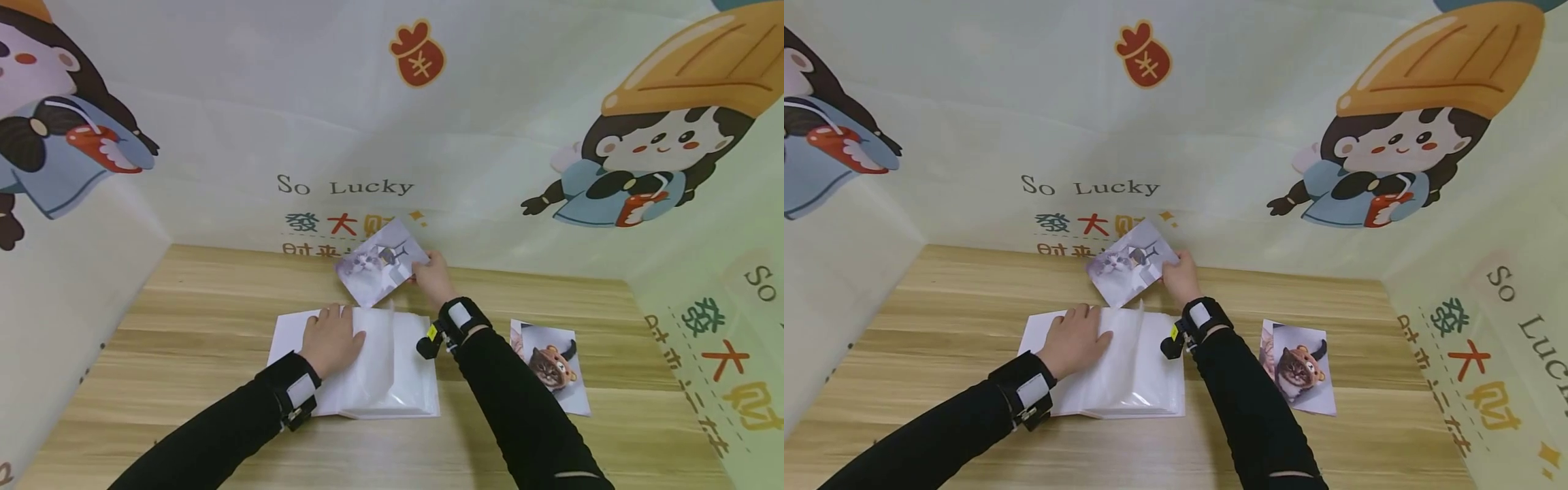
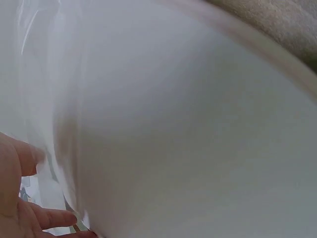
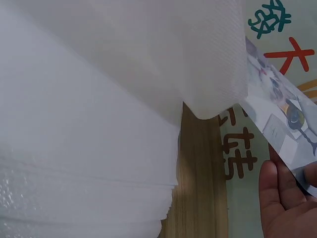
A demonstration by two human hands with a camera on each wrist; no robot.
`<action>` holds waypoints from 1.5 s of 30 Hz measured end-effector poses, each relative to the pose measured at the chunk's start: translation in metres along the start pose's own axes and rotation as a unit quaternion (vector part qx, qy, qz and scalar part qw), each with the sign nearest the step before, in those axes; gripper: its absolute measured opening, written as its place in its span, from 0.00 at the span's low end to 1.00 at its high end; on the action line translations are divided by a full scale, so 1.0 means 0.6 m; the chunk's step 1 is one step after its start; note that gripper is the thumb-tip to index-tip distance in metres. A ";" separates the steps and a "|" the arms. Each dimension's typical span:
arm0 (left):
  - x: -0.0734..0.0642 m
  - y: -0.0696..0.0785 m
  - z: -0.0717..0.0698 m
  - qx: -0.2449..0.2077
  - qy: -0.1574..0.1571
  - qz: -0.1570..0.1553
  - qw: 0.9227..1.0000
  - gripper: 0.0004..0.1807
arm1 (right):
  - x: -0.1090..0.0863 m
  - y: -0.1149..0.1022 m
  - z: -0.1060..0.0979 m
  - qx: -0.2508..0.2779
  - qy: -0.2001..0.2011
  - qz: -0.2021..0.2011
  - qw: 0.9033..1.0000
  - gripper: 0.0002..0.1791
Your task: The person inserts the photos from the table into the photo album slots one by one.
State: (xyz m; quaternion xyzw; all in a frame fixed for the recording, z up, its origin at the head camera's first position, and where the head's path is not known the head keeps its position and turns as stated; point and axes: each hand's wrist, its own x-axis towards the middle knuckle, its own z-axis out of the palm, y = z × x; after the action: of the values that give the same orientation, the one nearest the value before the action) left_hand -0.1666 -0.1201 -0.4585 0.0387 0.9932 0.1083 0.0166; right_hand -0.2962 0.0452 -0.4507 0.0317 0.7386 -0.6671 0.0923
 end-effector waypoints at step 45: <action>0.190 -0.005 -0.116 -0.110 -0.119 0.114 0.980 0.26 | 0.040 -0.018 -0.017 -0.350 -0.159 -0.120 0.915 0.14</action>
State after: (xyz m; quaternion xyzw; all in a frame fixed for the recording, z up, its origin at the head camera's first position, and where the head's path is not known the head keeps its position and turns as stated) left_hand -0.2835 -0.1284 -0.3939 0.1625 0.9551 0.2131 0.1262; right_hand -0.3226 0.0522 -0.4432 -0.1980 0.8984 -0.3685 0.1335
